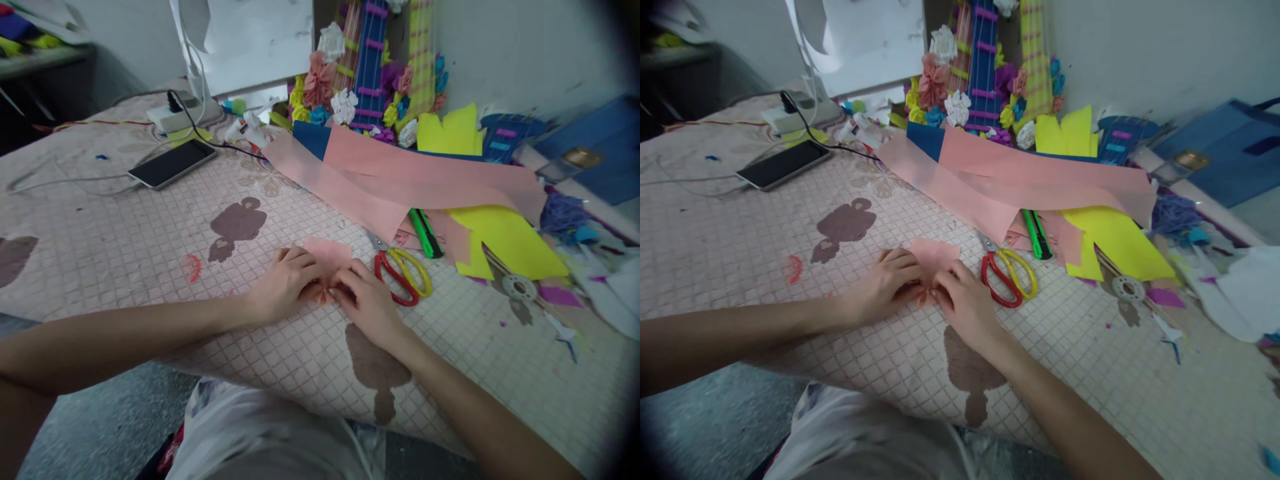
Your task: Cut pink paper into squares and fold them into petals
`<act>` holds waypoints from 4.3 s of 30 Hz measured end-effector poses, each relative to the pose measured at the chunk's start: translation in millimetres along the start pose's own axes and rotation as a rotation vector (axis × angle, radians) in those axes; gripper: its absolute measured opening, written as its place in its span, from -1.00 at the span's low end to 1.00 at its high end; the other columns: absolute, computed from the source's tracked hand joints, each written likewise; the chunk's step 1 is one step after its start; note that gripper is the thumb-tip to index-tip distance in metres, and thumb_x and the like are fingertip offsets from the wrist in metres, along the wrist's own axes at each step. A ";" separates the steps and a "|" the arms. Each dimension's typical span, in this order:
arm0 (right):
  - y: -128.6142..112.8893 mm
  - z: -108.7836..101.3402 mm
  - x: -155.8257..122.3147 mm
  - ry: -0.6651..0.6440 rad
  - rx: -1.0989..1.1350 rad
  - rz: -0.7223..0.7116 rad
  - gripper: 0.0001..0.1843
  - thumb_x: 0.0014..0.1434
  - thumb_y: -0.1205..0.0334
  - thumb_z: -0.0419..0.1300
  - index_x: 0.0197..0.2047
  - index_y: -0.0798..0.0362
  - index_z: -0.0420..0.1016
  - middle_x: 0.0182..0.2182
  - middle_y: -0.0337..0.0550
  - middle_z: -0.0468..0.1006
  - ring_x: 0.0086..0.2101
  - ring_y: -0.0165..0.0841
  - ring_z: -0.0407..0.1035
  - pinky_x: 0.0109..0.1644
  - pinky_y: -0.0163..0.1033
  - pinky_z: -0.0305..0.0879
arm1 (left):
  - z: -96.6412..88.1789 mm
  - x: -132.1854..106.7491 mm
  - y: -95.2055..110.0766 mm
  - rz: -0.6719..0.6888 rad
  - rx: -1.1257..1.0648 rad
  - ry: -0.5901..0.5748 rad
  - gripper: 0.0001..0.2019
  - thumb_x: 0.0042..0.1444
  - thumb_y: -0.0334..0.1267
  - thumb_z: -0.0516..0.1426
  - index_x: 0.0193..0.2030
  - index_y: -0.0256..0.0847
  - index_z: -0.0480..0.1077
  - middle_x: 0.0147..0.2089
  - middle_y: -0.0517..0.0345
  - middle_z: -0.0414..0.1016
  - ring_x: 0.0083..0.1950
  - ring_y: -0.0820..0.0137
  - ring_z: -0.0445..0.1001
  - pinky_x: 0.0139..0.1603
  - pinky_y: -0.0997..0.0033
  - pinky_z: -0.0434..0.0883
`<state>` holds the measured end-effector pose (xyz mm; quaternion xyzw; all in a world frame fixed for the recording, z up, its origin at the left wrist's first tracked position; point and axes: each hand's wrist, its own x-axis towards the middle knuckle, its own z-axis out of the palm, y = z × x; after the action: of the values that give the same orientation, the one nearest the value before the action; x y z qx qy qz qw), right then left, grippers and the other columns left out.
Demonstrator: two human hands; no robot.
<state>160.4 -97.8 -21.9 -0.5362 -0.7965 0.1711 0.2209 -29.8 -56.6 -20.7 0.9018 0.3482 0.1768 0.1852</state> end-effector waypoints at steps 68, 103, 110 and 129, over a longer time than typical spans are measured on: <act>-2.5 3.3 0.8 0.004 -0.039 0.043 -0.91 0.19 0.35 0.10 -0.35 -0.01 0.28 -0.32 -0.17 0.39 -0.24 -0.27 0.34 -0.21 -0.16 0.29 | -1.7 0.1 -1.5 -0.031 -0.078 0.004 -0.92 0.14 -0.28 0.11 -0.30 -0.20 0.41 -0.26 0.13 0.46 -0.08 0.26 0.32 -0.04 0.22 0.19; -2.0 -8.8 -3.1 -0.088 0.111 0.018 -0.84 0.16 0.26 0.18 -0.20 -0.01 0.27 -0.23 -0.13 0.36 -0.16 -0.26 0.32 -0.11 -0.12 0.31 | -7.7 -2.7 -6.5 0.040 -0.115 -0.084 -0.48 -0.23 0.07 0.34 -0.17 -0.18 0.37 -0.14 0.13 0.44 -0.01 0.17 0.30 0.02 0.18 0.17; 0.1 -3.5 0.6 -0.040 0.082 0.016 -0.89 0.22 0.33 0.10 -0.36 0.00 0.27 -0.33 -0.20 0.36 -0.24 -0.31 0.32 -0.19 -0.19 0.26 | -6.3 -3.6 -6.2 0.028 -0.118 -0.072 -0.84 0.13 -0.17 0.14 -0.20 -0.19 0.36 -0.16 0.14 0.44 -0.03 0.25 0.30 0.01 0.21 0.17; -2.0 1.1 1.7 -0.003 0.004 0.076 -0.87 0.20 0.30 0.14 -0.38 0.02 0.27 -0.35 -0.20 0.36 -0.29 -0.32 0.32 -0.22 -0.20 0.27 | -0.8 -0.7 -3.0 -0.082 -0.168 0.039 -0.93 0.07 -0.39 0.10 -0.29 -0.23 0.38 -0.28 0.15 0.44 -0.11 0.30 0.32 -0.07 0.24 0.19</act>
<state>157.7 -97.0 -21.5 -0.5656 -0.7754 0.1817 0.2139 -32.4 -54.8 -21.5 0.8643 0.3724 0.2152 0.2606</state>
